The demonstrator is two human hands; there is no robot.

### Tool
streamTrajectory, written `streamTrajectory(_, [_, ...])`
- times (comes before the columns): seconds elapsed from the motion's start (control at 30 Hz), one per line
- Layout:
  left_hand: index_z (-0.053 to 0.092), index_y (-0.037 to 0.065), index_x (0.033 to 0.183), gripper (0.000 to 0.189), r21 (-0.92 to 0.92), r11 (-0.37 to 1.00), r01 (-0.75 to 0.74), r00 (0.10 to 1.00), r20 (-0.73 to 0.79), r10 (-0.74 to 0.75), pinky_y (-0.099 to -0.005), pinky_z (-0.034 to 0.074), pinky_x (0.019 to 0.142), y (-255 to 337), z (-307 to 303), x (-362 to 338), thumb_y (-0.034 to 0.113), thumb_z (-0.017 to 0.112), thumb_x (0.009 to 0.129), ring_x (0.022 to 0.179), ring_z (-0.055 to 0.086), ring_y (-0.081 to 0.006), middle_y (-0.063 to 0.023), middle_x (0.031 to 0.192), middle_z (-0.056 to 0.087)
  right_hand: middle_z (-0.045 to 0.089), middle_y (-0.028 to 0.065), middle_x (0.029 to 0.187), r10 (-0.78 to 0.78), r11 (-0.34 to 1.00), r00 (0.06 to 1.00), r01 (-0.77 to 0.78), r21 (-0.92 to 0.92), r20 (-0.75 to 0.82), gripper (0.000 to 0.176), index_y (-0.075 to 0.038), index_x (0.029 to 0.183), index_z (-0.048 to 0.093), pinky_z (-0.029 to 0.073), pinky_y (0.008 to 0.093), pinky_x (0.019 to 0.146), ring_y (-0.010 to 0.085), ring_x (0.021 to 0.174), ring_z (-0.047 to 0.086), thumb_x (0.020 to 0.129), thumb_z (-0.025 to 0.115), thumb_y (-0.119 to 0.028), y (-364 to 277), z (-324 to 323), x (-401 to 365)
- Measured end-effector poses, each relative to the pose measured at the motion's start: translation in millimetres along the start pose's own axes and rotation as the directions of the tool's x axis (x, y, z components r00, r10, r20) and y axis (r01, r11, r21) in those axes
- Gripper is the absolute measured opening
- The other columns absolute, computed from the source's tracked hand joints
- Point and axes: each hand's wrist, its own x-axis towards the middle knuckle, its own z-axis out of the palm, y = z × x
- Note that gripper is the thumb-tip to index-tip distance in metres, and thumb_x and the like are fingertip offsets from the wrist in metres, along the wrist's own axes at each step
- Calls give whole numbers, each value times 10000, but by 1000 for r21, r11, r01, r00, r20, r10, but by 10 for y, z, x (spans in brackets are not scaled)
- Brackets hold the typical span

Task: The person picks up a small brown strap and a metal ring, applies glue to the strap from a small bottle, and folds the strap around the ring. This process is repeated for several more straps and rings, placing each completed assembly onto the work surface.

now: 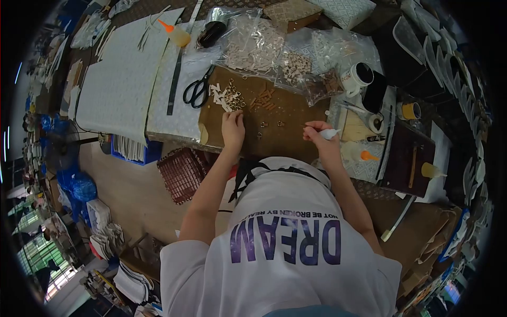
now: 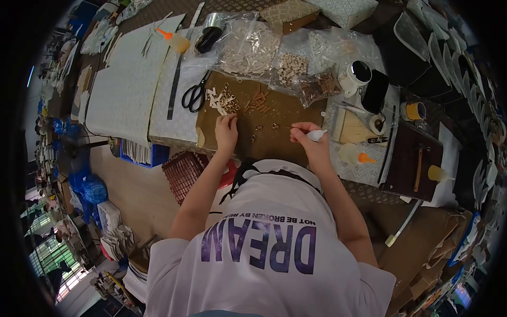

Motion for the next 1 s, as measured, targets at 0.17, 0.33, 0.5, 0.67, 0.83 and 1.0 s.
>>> streamTrajectory(0.17, [626,24,874,138,88,996,-25,991,136,12,-394,463,741,-61,-43,347,125,619,781,814,574,-323,-147,865,576,616,53,841,14,999,1000,-14,-34,2,207,29,985,597,499,241,710,118,746,592,846,623,-122,-120,119,-28])
streamTrajectory(0.33, [620,29,841,151,247,968,52,943,307,-129,-398,478,737,-103,98,490,145,641,748,844,587,-311,-143,906,602,607,50,846,43,998,998,-45,33,54,221,25,1006,586,495,242,720,114,768,587,855,613,-135,-197,151,-6])
streamTrajectory(0.5, [633,36,958,192,7,983,186,935,307,-179,-341,489,776,69,-95,425,124,613,788,934,606,-245,-131,1032,612,600,50,858,45,998,996,-48,35,83,228,12,1022,572,489,245,722,114,767,581,859,609,-143,-240,155,-12])
streamTrajectory(0.67, [465,-23,1246,418,-757,385,528,834,547,-67,-332,438,936,474,-339,210,97,554,855,1131,520,-249,-153,1220,526,588,46,862,60,997,994,-64,50,86,210,-10,1022,562,483,247,720,111,767,568,867,601,-145,-311,163,-71])
streamTrajectory(0.83, [295,-69,1340,462,-609,-321,725,668,735,115,-330,376,1031,1018,-753,89,110,424,934,1286,361,-259,-186,1375,360,605,48,868,32,992,997,-40,123,66,230,15,1017,581,490,246,710,109,761,580,859,618,-148,-211,194,-26])
streamTrajectory(1.0, [441,-30,1252,367,-710,-125,693,709,703,-61,-282,499,868,1077,-772,-35,151,476,935,1080,553,-215,-157,1203,533,604,40,871,20,990,998,-29,137,63,228,10,1019,583,490,243,705,102,753,577,858,621,-148,-201,197,-19])
